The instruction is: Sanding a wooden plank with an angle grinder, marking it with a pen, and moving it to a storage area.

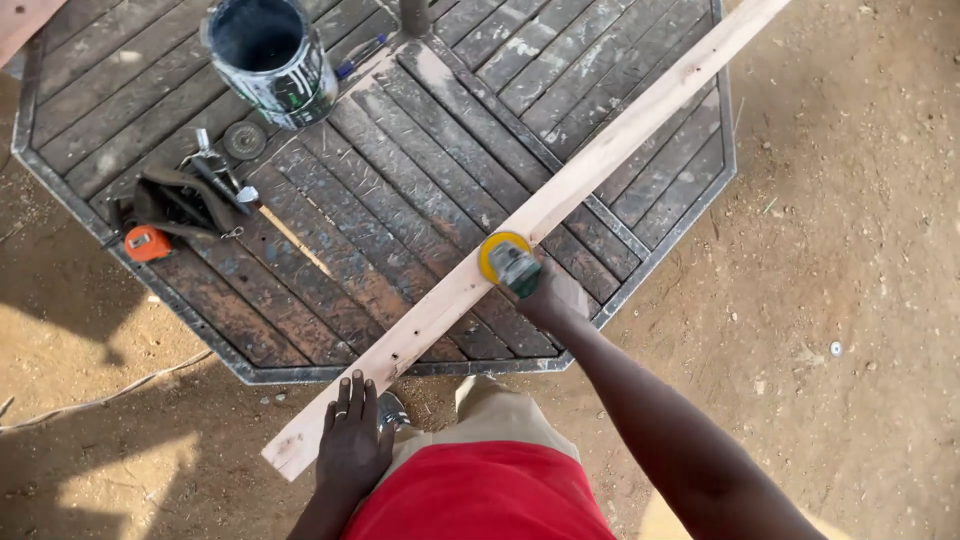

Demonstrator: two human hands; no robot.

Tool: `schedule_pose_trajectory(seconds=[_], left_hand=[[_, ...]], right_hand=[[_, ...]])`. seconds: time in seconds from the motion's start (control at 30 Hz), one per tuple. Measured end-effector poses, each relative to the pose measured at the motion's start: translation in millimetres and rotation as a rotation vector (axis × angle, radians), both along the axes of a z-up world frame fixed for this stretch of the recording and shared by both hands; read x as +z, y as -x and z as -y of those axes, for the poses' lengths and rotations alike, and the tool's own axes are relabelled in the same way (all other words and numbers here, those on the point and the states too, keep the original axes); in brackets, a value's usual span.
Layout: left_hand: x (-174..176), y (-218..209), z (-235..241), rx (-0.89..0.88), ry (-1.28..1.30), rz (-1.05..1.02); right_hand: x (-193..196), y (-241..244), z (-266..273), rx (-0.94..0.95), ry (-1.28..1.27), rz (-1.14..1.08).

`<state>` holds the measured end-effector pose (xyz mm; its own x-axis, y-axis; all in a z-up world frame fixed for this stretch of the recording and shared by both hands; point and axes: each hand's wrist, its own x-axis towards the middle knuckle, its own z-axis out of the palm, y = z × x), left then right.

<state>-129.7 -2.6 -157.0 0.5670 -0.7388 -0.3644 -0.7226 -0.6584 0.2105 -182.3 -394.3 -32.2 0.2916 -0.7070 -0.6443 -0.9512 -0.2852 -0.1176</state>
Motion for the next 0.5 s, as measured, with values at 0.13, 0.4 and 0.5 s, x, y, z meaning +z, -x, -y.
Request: schedule_pose_trajectory(seconds=[0.13,0.4,0.5], left_hand=[[-10,16,47,0.055,-0.128,-0.017],[-60,31,36,0.115,-0.201,0.06],[-103,32,10,0.046,-0.181,0.11]], right_hand=[[4,-2,-27,0.314,-0.172,0.036],[-20,-1,108,0.307,-0.237,0.107],[-25,-1,204,0.169,-0.145,0.091]])
